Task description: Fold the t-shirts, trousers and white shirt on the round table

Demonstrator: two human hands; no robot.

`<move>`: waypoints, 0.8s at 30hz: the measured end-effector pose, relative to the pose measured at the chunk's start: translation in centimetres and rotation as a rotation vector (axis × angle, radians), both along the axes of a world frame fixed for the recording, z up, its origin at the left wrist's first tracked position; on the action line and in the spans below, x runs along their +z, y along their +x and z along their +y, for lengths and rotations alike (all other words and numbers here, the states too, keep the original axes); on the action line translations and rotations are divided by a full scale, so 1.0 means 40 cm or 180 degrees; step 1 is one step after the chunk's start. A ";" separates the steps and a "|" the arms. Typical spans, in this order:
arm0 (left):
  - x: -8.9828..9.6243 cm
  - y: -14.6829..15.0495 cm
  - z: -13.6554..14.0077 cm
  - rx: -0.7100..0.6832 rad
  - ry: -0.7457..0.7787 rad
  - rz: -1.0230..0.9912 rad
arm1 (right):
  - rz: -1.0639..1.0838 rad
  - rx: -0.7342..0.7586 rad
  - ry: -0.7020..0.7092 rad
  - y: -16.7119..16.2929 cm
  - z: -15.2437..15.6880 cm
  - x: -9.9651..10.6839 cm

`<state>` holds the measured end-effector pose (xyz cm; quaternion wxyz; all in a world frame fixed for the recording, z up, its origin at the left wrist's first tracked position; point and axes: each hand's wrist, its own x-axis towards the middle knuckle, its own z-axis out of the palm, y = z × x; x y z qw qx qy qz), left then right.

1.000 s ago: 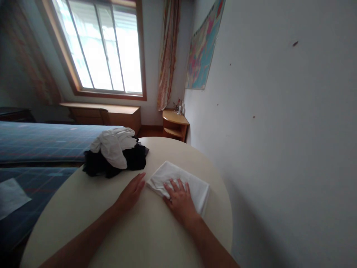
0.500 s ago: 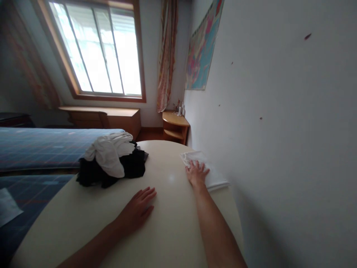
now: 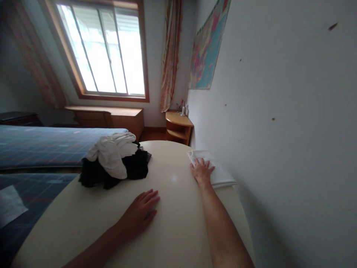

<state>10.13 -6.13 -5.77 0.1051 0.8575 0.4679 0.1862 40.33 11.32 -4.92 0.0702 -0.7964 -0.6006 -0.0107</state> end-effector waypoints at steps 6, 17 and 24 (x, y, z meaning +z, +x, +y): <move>-0.004 0.001 -0.003 0.0037 0.0010 -0.0073 | -0.0050 0.0188 -0.0247 -0.015 -0.033 0.005; 0.100 -0.069 0.112 0.1697 0.1110 -0.0405 | 0.0354 0.1204 0.0197 -0.135 -0.201 -0.015; 0.180 -0.196 0.223 0.2879 0.1230 -0.0190 | 0.0551 0.1467 0.0079 -0.127 -0.234 -0.020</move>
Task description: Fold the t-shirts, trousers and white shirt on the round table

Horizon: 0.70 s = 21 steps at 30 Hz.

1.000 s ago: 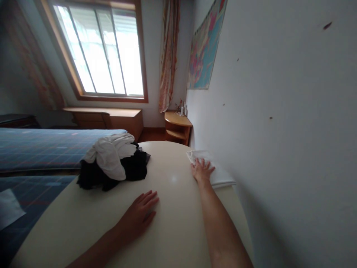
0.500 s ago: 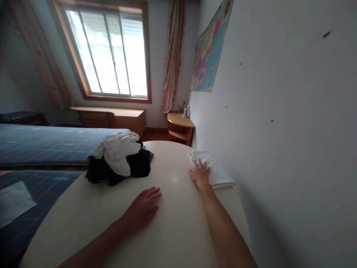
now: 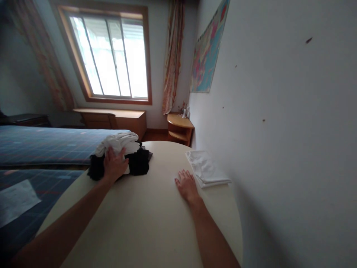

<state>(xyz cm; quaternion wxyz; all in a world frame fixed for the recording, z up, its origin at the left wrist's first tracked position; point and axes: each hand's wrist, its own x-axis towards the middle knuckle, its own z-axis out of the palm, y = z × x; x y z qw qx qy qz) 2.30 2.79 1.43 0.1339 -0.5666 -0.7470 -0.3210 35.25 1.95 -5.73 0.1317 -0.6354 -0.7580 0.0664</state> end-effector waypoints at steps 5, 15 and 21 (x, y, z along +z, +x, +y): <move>-0.031 -0.046 0.027 -0.0285 0.0577 -0.0239 | 0.0036 0.0054 -0.0054 0.003 0.001 0.003; -0.067 0.111 -0.101 -0.1624 0.1514 -0.0192 | 0.0620 0.0555 0.0205 -0.014 -0.026 0.020; -0.111 0.207 -0.235 -0.3477 0.0782 0.0275 | 0.1044 0.1712 0.0499 -0.044 -0.078 0.047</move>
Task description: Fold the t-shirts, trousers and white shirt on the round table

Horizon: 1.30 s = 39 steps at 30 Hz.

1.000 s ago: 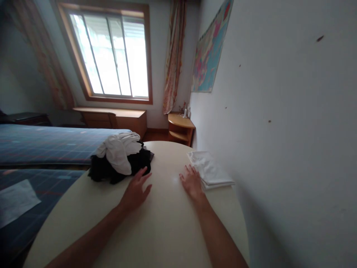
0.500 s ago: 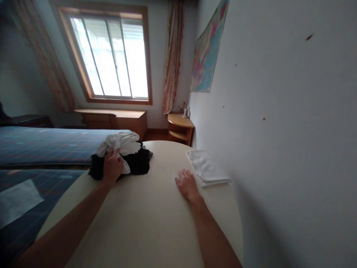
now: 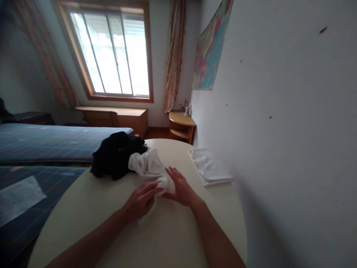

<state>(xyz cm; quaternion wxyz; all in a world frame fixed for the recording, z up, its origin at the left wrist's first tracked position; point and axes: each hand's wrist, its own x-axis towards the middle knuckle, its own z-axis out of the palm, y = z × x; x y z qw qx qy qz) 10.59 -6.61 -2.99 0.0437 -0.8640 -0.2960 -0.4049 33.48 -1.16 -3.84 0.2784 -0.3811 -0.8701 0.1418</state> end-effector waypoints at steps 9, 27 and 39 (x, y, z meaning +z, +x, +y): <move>0.011 -0.052 0.038 0.0388 -0.1806 -0.1759 | 0.0784 -0.0307 -0.0918 -0.024 -0.017 0.054; -0.008 -0.078 0.084 0.1122 -0.2600 -0.2386 | 0.1847 0.0153 -0.1690 -0.030 -0.004 0.008; -0.027 -0.029 0.030 0.0509 -0.1797 -0.0480 | 0.3091 -0.0612 -0.2028 0.003 0.009 0.056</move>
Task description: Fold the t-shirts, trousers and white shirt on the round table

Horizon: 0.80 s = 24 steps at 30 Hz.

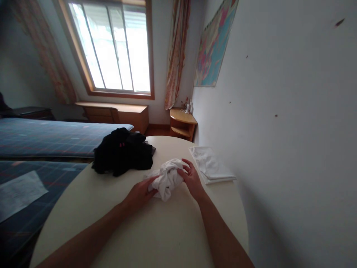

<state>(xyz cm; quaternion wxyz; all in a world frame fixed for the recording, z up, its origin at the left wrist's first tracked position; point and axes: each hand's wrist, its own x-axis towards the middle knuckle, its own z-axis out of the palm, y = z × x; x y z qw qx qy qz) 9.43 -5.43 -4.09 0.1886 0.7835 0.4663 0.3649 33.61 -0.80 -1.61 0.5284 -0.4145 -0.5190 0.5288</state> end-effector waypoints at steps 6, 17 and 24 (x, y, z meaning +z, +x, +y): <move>0.037 -0.038 0.033 0.0975 -0.0447 -0.1428 | 0.0173 -0.0855 0.0088 0.041 0.035 -0.011; -0.002 -0.063 0.056 0.1043 0.1156 -0.0348 | -0.2541 0.0011 0.1915 0.012 -0.022 -0.002; -0.010 -0.066 0.049 0.0795 0.0149 0.0250 | -0.2981 0.0517 0.1640 -0.004 -0.027 -0.008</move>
